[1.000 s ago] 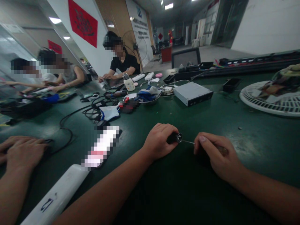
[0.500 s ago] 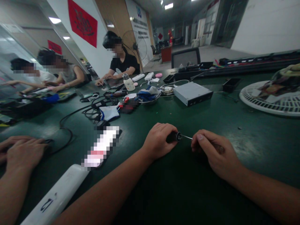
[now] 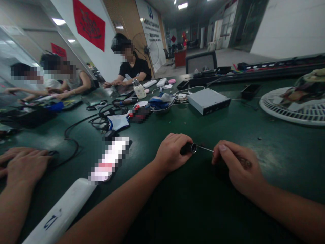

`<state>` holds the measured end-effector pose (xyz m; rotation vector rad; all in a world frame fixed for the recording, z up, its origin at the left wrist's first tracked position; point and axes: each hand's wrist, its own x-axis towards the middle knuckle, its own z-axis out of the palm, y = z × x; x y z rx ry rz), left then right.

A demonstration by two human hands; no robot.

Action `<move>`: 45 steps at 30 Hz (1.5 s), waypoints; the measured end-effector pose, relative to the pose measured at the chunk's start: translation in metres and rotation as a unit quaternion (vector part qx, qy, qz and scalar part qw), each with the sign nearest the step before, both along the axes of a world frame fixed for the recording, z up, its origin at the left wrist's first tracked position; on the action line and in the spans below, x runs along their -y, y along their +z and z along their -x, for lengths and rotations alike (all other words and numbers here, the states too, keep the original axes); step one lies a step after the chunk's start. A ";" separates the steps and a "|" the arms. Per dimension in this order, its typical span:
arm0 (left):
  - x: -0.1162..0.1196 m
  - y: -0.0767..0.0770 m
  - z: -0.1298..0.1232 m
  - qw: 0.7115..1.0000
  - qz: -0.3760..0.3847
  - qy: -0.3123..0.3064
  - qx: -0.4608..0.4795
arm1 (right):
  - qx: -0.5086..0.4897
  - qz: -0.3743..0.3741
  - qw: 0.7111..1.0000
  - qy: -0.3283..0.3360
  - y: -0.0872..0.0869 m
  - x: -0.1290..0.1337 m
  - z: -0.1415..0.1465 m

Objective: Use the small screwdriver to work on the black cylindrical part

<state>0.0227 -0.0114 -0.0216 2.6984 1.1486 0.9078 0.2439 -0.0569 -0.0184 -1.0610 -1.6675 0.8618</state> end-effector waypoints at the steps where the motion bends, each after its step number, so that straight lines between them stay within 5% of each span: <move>1: 0.000 0.000 0.000 1.000 0.000 0.003 0.001 | -0.014 -0.003 1.000 -0.010 0.000 0.000 0.000; 7: 0.003 -0.001 0.000 0.999 0.002 0.031 0.007 | -0.040 0.032 0.993 -0.111 0.000 -0.005 0.002; 14: 0.004 -0.001 -0.002 0.999 0.002 0.045 0.013 | 0.185 0.010 0.983 0.003 -0.008 -0.014 0.003; 26: 0.005 0.002 -0.001 0.999 0.013 0.042 -0.001 | 0.225 0.041 0.973 0.013 0.000 -0.010 0.006; 37: 0.005 0.003 -0.001 1.000 0.021 -0.001 -0.002 | 0.008 0.049 0.999 0.001 -0.001 -0.011 0.006; 45: 0.005 0.004 -0.001 0.998 0.020 -0.055 -0.022 | -0.028 0.042 0.999 0.007 -0.003 -0.007 0.005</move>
